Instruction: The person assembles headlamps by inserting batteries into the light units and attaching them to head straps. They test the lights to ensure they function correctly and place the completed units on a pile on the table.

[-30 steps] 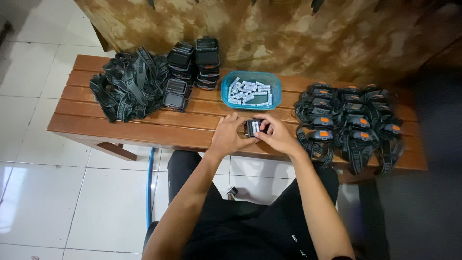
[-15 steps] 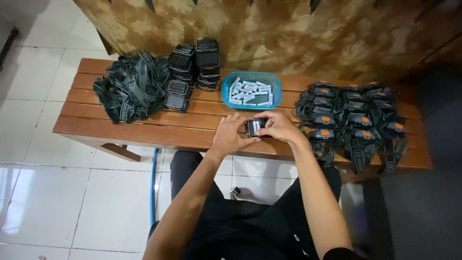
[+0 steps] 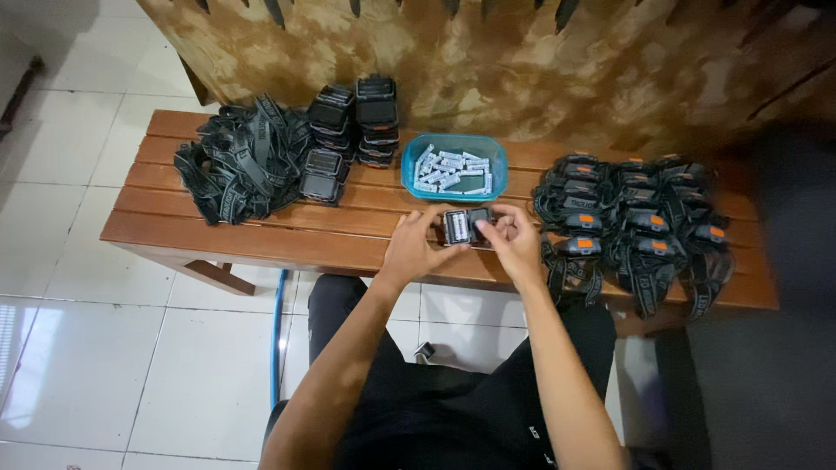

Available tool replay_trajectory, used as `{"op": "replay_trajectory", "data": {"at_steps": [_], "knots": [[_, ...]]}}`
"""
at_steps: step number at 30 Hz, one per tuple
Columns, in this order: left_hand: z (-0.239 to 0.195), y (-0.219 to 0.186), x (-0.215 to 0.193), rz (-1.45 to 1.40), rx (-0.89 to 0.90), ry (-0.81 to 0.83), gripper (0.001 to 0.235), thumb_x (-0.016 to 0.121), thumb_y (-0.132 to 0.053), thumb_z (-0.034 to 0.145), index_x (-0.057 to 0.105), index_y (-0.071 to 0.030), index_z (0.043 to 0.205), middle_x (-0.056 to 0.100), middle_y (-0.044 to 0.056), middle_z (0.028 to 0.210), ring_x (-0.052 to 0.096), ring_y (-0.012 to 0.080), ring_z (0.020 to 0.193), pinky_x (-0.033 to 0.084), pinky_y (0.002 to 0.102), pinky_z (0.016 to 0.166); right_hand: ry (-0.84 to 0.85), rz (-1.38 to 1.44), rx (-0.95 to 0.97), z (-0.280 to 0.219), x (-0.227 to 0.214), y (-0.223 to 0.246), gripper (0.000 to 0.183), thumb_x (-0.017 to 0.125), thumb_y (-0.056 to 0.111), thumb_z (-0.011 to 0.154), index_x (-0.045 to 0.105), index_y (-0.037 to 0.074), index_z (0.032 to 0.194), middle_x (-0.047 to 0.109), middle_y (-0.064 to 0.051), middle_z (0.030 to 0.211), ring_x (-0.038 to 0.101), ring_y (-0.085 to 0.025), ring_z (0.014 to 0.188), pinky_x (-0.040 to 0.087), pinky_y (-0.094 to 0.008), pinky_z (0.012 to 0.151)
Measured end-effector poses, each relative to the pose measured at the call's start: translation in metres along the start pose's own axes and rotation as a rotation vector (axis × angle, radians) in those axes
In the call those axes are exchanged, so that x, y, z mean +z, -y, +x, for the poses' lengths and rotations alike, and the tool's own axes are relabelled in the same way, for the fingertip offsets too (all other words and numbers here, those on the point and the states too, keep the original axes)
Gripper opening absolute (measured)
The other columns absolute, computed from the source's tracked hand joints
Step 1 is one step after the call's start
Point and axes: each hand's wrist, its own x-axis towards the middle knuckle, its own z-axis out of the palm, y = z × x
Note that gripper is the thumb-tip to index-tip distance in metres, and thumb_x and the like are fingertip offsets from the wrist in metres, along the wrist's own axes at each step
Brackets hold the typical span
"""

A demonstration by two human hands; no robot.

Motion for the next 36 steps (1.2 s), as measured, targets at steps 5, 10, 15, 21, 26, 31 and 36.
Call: {"op": "replay_trajectory", "data": {"at_steps": [5,10,15,21,26,31,36], "knots": [[0.001,-0.004,-0.001,-0.092,0.004,-0.003,0.073,0.091,-0.048,0.074,0.061,-0.034,0.139,0.077,-0.004,0.092,0.067,0.0175,0.082,0.043,0.031,0.085,0.099,0.125,0.014,-0.016,0.011,0.013,0.069,0.098,0.026,0.079,0.066,0.010,0.138,0.075,-0.011,0.118,0.073,-0.018,0.098,0.057,-0.032,0.089],[0.001,0.000,0.000,-0.077,0.020,0.004,0.073,0.091,-0.042,0.072,0.060,-0.034,0.137,0.079,-0.004,0.091,0.067,0.0166,0.078,0.045,0.032,0.082,0.168,0.224,0.018,-0.011,0.018,0.019,0.081,0.103,0.016,0.071,0.058,0.008,0.138,0.074,-0.009,0.108,0.068,-0.014,0.093,0.059,-0.025,0.080],[-0.001,-0.010,-0.004,-0.032,0.000,0.047,0.068,0.089,-0.042,0.076,0.058,-0.026,0.134,0.077,0.007,0.091,0.068,0.0261,0.083,0.047,0.037,0.087,0.239,0.334,0.053,-0.015,0.018,0.029,0.064,0.094,0.005,0.078,0.054,0.007,0.128,0.071,-0.011,0.095,0.077,-0.023,0.068,0.062,-0.028,0.055],[0.004,-0.014,-0.008,-0.039,-0.067,0.106,0.069,0.090,-0.041,0.076,0.053,-0.026,0.132,0.071,0.007,0.085,0.067,0.0284,0.084,0.045,0.039,0.089,0.262,0.320,0.035,-0.012,0.015,0.022,0.048,0.083,0.002,0.088,0.057,0.007,0.128,0.073,-0.014,0.090,0.078,-0.025,0.069,0.061,-0.029,0.054],[0.003,0.009,0.002,-0.132,-0.074,0.058,0.039,0.077,-0.039,0.092,0.060,-0.023,0.123,0.072,0.006,0.078,0.066,0.0269,0.076,0.046,0.037,0.090,0.237,0.350,0.030,-0.007,0.017,0.012,0.048,0.083,0.004,0.089,0.060,0.005,0.131,0.072,-0.014,0.087,0.075,-0.021,0.065,0.061,-0.027,0.051],[0.005,0.001,-0.002,-0.141,-0.051,0.057,0.031,0.072,-0.036,0.098,0.066,-0.024,0.126,0.078,0.004,0.085,0.068,0.0233,0.081,0.047,0.036,0.090,0.217,0.379,0.028,-0.010,0.016,0.017,0.054,0.084,0.006,0.089,0.057,0.001,0.136,0.070,-0.014,0.087,0.072,-0.019,0.061,0.059,-0.027,0.047],[0.005,0.021,0.009,-0.201,-0.077,0.037,0.024,0.078,-0.037,0.095,0.077,-0.016,0.107,0.079,0.003,0.079,0.066,0.0192,0.077,0.049,0.032,0.084,0.265,0.364,0.021,-0.018,0.015,0.031,0.073,0.091,0.010,0.081,0.054,0.006,0.144,0.072,-0.012,0.103,0.071,-0.013,0.074,0.064,-0.025,0.059]]}}
